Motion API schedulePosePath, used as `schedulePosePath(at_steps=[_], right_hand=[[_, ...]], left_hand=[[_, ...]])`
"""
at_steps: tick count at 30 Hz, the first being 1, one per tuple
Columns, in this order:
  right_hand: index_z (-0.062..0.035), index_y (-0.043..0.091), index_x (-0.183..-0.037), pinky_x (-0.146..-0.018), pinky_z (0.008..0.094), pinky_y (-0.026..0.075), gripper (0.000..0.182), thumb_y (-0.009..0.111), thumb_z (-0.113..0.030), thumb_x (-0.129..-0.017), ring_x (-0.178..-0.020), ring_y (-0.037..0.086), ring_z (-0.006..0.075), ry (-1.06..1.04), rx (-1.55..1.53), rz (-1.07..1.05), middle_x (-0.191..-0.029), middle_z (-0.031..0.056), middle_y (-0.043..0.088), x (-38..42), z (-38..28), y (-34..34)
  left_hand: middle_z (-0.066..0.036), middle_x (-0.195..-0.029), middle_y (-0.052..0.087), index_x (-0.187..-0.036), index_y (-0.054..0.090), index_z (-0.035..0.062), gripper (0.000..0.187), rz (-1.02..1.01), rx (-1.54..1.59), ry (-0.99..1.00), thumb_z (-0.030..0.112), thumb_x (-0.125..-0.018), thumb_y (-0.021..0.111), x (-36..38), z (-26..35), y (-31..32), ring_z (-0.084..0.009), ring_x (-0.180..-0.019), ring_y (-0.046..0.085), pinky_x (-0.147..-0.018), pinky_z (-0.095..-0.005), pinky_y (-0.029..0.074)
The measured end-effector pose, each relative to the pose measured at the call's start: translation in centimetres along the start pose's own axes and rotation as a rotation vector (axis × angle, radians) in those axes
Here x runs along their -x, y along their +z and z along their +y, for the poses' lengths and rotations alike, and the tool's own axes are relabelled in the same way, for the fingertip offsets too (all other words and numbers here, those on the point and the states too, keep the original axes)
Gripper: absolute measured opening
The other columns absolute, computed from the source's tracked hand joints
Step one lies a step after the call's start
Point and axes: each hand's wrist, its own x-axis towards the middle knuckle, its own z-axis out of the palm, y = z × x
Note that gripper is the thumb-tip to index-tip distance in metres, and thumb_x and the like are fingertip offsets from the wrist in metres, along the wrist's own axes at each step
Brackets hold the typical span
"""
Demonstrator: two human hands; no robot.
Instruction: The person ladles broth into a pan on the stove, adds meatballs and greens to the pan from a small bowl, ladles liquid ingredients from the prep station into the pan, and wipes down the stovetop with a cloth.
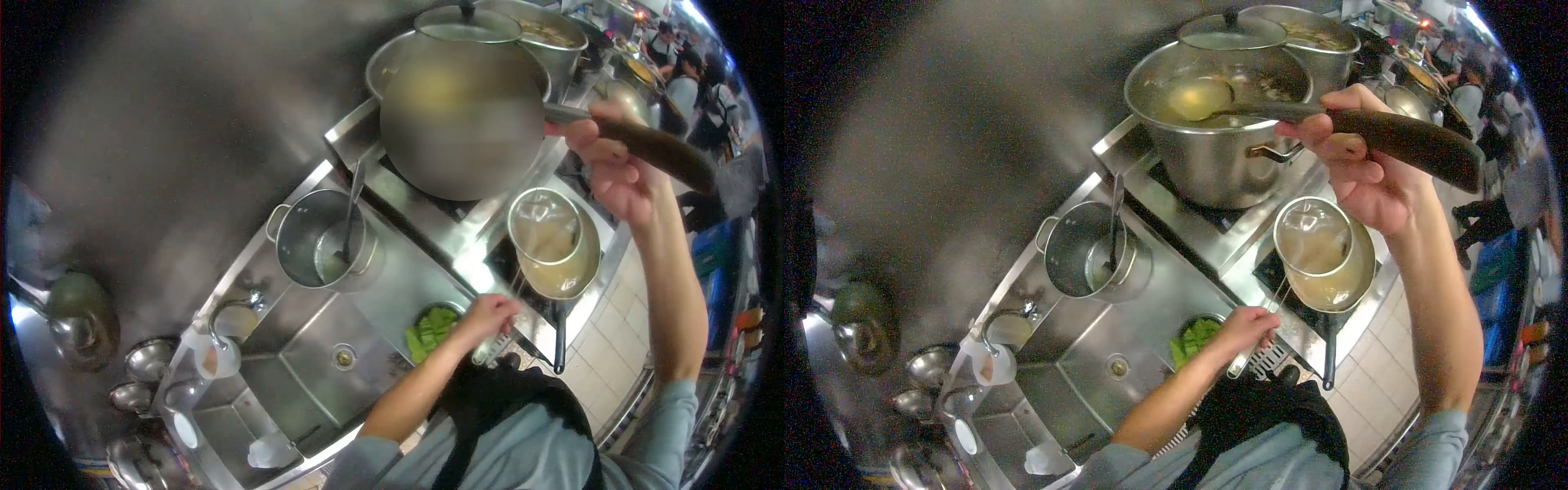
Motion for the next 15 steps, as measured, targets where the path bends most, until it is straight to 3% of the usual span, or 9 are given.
schedulePosePath(at_steps=[9,11,12,15], right_hand=[[0.0287,0.018,-0.131,-0.032,0.02,0.049,0.063,0.042,-0.021,-0.1,-0.054,0.059,0.0142,-0.076,-0.079,-0.079,-0.086,0.014,0.054,9.0,-2.5,0.8],[0.028,0.018,-0.133,-0.031,0.0195,0.049,0.063,0.039,-0.022,-0.101,-0.055,0.06,0.0128,-0.058,0.038,-0.14,-0.087,0.014,0.055,11.3,-3.3,1.3],[0.022,-0.002,-0.139,-0.046,0.0237,0.062,0.062,0.032,-0.015,-0.102,-0.066,0.069,0.0242,-0.022,0.026,-0.205,-0.09,0.0197,0.06,12.7,-3.8,1.5],[0.0204,-0.002,-0.14,-0.046,0.0241,0.062,0.063,0.033,-0.014,-0.101,-0.064,0.069,0.0234,-0.055,0.075,-0.153,-0.087,0.0183,0.061,17.0,-4.3,0.9]], left_hand=[[-0.002,-0.07,0.062,-0.089,0.065,0.002,0.021,0.015,0.032,-0.009,0.023,-0.092,0.063,1.4,0.3,2.4,-0.0099,-0.057,0.057,-0.047,-0.0253,0.045],[-0.001,-0.07,0.062,-0.087,0.065,0.0023,0.02,0.023,0.043,-0.01,0.022,-0.092,0.063,0.9,-0.2,3.1,-0.0098,-0.058,0.057,-0.047,-0.0254,0.045],[-0.002,-0.069,0.062,-0.085,0.064,0.0023,0.019,0.077,0.009,-0.025,0.02,-0.091,0.063,1.1,0.2,3.9,-0.0101,-0.056,0.056,-0.047,-0.0257,0.044],[-0.002,-0.068,0.061,-0.084,0.065,0.0021,0.018,0.046,0.014,-0.019,0.019,-0.091,0.064,0.1,-0.4,4.9,-0.0106,-0.054,0.055,-0.046,-0.0257,0.044]])
